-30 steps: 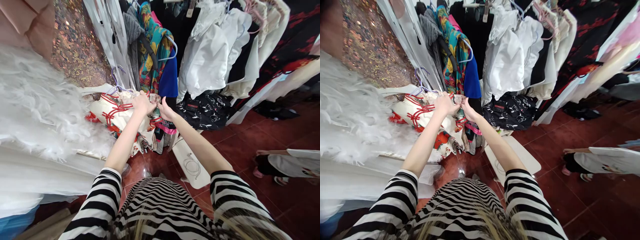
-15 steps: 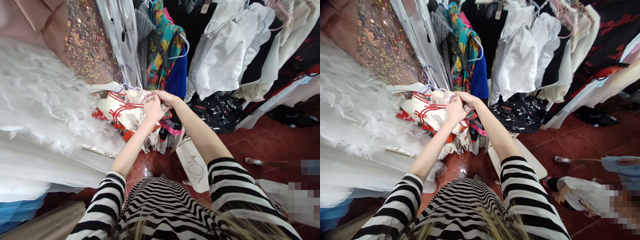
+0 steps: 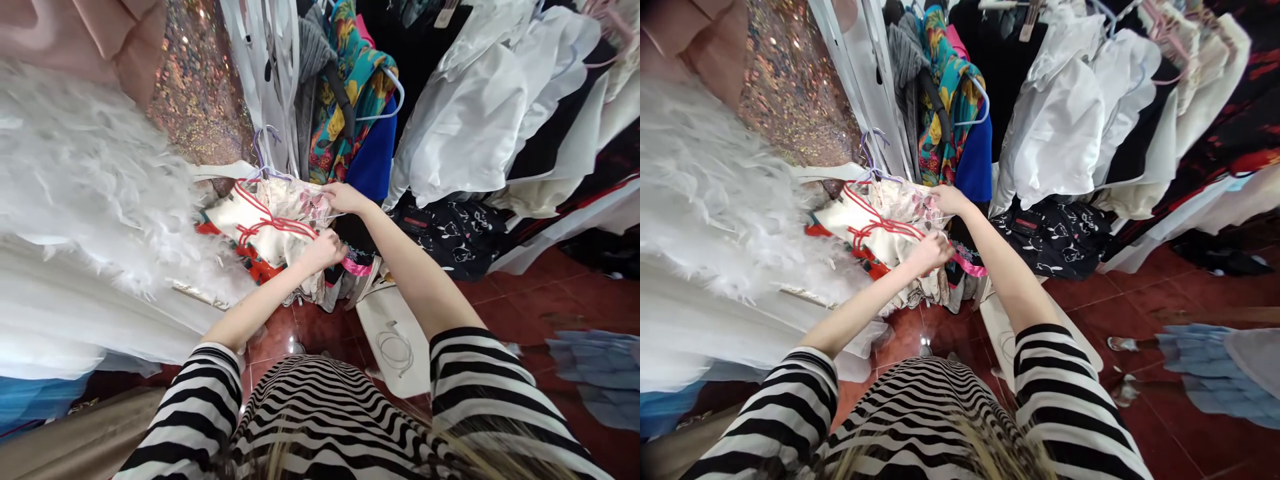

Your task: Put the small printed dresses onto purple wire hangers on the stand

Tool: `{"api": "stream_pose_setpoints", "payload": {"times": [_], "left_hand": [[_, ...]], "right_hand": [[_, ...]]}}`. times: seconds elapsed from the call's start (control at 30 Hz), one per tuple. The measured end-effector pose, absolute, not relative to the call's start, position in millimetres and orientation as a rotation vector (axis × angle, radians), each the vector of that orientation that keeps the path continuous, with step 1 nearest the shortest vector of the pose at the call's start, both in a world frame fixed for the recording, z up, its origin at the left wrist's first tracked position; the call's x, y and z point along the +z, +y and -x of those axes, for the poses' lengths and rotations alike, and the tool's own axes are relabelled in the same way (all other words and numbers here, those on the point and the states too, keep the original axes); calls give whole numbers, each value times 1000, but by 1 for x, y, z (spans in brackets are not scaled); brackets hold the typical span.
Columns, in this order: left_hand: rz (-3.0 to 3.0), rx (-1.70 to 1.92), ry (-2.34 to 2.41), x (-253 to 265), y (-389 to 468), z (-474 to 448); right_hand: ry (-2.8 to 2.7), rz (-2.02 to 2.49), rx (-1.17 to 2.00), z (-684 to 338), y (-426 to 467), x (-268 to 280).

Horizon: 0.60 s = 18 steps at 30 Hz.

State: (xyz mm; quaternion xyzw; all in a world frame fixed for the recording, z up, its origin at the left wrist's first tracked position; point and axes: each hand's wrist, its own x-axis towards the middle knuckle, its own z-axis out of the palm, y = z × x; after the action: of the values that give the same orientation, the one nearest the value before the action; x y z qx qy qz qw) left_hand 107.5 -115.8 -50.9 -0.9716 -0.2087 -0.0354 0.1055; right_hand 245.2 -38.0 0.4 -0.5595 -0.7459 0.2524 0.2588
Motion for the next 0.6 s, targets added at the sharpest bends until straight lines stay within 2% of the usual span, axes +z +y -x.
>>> {"api": "stream_pose_setpoints", "payload": {"times": [0.07, 0.13, 0.27, 0.47, 0.6], "left_hand": [[2894, -8, -518, -63, -129, -95], [2894, 22, -617, -70, -136, -78], [2776, -12, -1020, -61, -130, -28], [2263, -8, -1805, -13, -104, 55], [2137, 44, -2072, -1, -91, 92]], "right_hand": [[-1988, 1579, 433, -253, -36, -2], [-1979, 1587, 306, -259, -34, -2], [-1965, 1599, 220, -264, -36, 0], [-1969, 1608, 136, -264, -37, 0], [-2036, 1672, 38, -262, -39, 2]]}}
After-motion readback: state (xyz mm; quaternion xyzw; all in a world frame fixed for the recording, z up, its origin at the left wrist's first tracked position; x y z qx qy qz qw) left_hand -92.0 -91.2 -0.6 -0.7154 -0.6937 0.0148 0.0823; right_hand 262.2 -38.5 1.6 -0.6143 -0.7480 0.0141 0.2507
